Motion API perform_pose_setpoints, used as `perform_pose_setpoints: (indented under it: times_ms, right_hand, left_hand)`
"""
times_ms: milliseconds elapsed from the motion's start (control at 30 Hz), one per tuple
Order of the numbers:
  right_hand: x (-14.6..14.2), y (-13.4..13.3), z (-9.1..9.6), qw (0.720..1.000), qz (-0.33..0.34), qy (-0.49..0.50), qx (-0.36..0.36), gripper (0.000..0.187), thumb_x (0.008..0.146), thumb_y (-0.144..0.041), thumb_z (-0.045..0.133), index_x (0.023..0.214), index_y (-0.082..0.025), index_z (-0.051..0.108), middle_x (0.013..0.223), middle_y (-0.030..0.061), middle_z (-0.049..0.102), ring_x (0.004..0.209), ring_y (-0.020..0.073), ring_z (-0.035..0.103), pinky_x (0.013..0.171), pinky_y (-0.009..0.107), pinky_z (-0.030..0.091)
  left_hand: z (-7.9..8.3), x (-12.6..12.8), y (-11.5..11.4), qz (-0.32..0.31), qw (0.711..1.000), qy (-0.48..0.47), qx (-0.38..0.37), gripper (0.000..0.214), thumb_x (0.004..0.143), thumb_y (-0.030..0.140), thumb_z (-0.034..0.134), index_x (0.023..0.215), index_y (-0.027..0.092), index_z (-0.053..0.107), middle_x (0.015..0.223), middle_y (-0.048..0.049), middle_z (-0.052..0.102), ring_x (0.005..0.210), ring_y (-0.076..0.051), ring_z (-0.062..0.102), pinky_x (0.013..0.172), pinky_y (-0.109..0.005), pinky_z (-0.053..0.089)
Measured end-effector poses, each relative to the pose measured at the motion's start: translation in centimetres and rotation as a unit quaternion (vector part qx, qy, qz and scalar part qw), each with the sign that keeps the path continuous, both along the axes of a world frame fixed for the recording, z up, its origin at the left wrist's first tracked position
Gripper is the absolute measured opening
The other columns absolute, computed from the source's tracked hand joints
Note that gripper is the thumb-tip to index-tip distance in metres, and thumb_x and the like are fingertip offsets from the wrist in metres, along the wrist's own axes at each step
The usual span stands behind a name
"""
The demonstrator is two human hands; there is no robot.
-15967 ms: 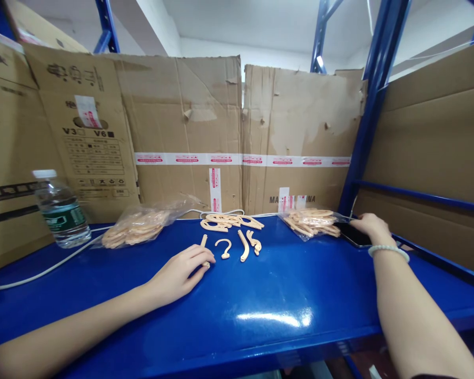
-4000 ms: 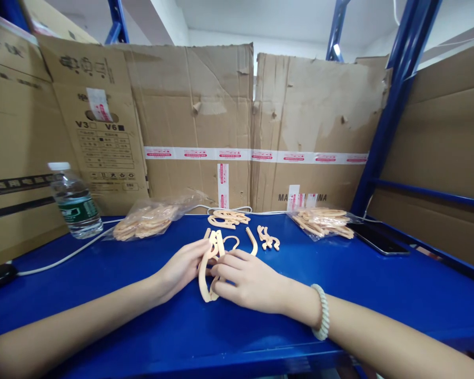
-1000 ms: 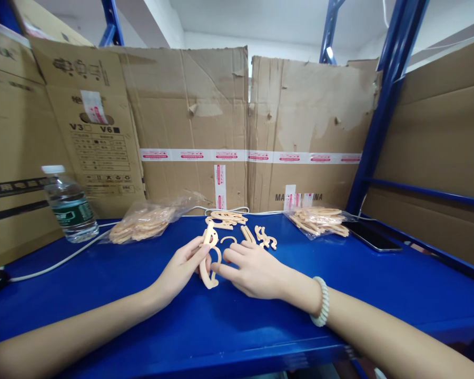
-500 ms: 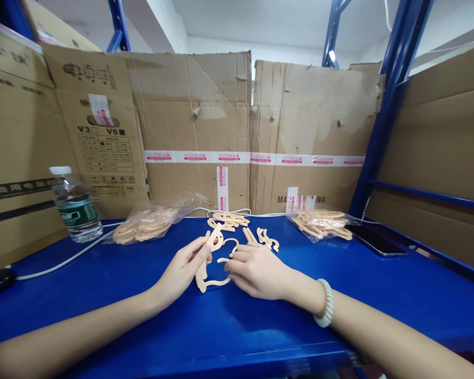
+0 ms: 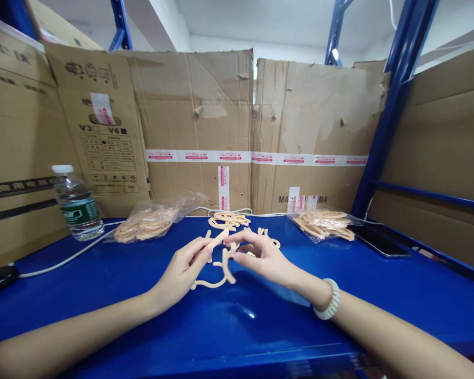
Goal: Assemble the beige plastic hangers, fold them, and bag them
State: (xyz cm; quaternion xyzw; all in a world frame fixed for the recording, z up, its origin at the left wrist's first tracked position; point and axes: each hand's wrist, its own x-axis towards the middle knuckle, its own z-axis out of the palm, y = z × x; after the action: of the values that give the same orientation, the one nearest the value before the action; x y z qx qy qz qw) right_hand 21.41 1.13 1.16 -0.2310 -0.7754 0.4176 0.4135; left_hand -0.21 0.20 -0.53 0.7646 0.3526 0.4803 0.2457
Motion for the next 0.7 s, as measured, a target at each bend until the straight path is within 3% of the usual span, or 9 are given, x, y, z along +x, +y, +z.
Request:
perform_pose_setpoints:
  times_ms: [100, 200, 300, 400, 600, 700]
  right_hand:
    - [-0.2, 0.1, -0.2, 0.999, -0.012, 0.026, -0.022, 0.03, 0.086, -0.035, 0.065, 0.109, -0.02, 0.056, 0.097, 0.0028, 0.058, 0.091, 0.0156, 0.061, 0.084, 0.033, 0.05]
    - [-0.2, 0.6, -0.4, 0.997, -0.052, 0.023, -0.042, 0.034, 0.087, -0.041, 0.062, 0.11, -0.02, 0.049, 0.086, -0.0006, 0.058, 0.068, 0.0108, 0.061, 0.064, 0.026, 0.05]
    - [-0.1, 1.2, -0.6, 0.995, -0.075, -0.035, -0.055, 0.035, 0.088, -0.049, 0.056, 0.098, -0.016, 0.054, 0.071, -0.0017, 0.059, 0.048, 0.0071, 0.052, 0.047, 0.021, 0.043]
    - [-0.2, 1.3, -0.9, 0.992, -0.079, -0.076, -0.07, 0.041, 0.086, -0.054, 0.055, 0.086, -0.013, 0.058, 0.063, -0.001, 0.059, 0.043, 0.0065, 0.05, 0.042, 0.019, 0.04]
    - [-0.5, 0.6, -1.7, 0.989, -0.012, -0.093, -0.11, 0.037, 0.086, -0.053, 0.056, 0.087, -0.016, 0.054, 0.066, -0.0004, 0.064, 0.04, 0.0061, 0.052, 0.038, 0.016, 0.039]
    - [-0.6, 0.5, -1.8, 0.987, 0.005, -0.095, -0.131, 0.037, 0.086, -0.053, 0.057, 0.085, -0.016, 0.054, 0.065, -0.0004, 0.065, 0.038, 0.006, 0.052, 0.036, 0.015, 0.037]
  left_hand:
    - [0.0, -0.1, 0.1, 0.004, 1.0, 0.014, 0.017, 0.025, 0.096, 0.031, 0.045, 0.106, 0.021, 0.066, 0.096, -0.0049, 0.066, 0.087, -0.02, 0.059, 0.079, -0.028, 0.046]
    - [0.0, -0.2, 0.2, 0.001, 0.999, 0.034, 0.032, 0.026, 0.097, 0.03, 0.043, 0.107, 0.02, 0.065, 0.1, -0.0057, 0.066, 0.09, -0.021, 0.06, 0.08, -0.028, 0.046]
    - [-0.2, -0.3, 0.2, 0.018, 0.995, 0.075, 0.057, 0.026, 0.097, 0.028, 0.042, 0.111, 0.02, 0.063, 0.104, -0.0066, 0.066, 0.09, -0.02, 0.062, 0.079, -0.028, 0.047]
    - [-0.5, -0.6, 0.3, 0.05, 0.981, 0.154, 0.105, 0.027, 0.096, 0.027, 0.042, 0.116, 0.022, 0.06, 0.108, -0.0063, 0.066, 0.087, -0.019, 0.063, 0.076, -0.028, 0.049]
    - [-0.8, -1.0, 0.6, 0.068, 0.89, 0.338, 0.298, 0.029, 0.099, 0.028, 0.039, 0.118, 0.02, 0.059, 0.092, -0.0057, 0.069, 0.067, -0.017, 0.066, 0.057, -0.025, 0.046]
    - [-0.8, -1.0, 0.8, 0.083, 0.852, 0.383, 0.347, 0.031, 0.1, 0.028, 0.034, 0.114, 0.017, 0.06, 0.082, -0.006, 0.069, 0.058, -0.016, 0.064, 0.05, -0.023, 0.042]
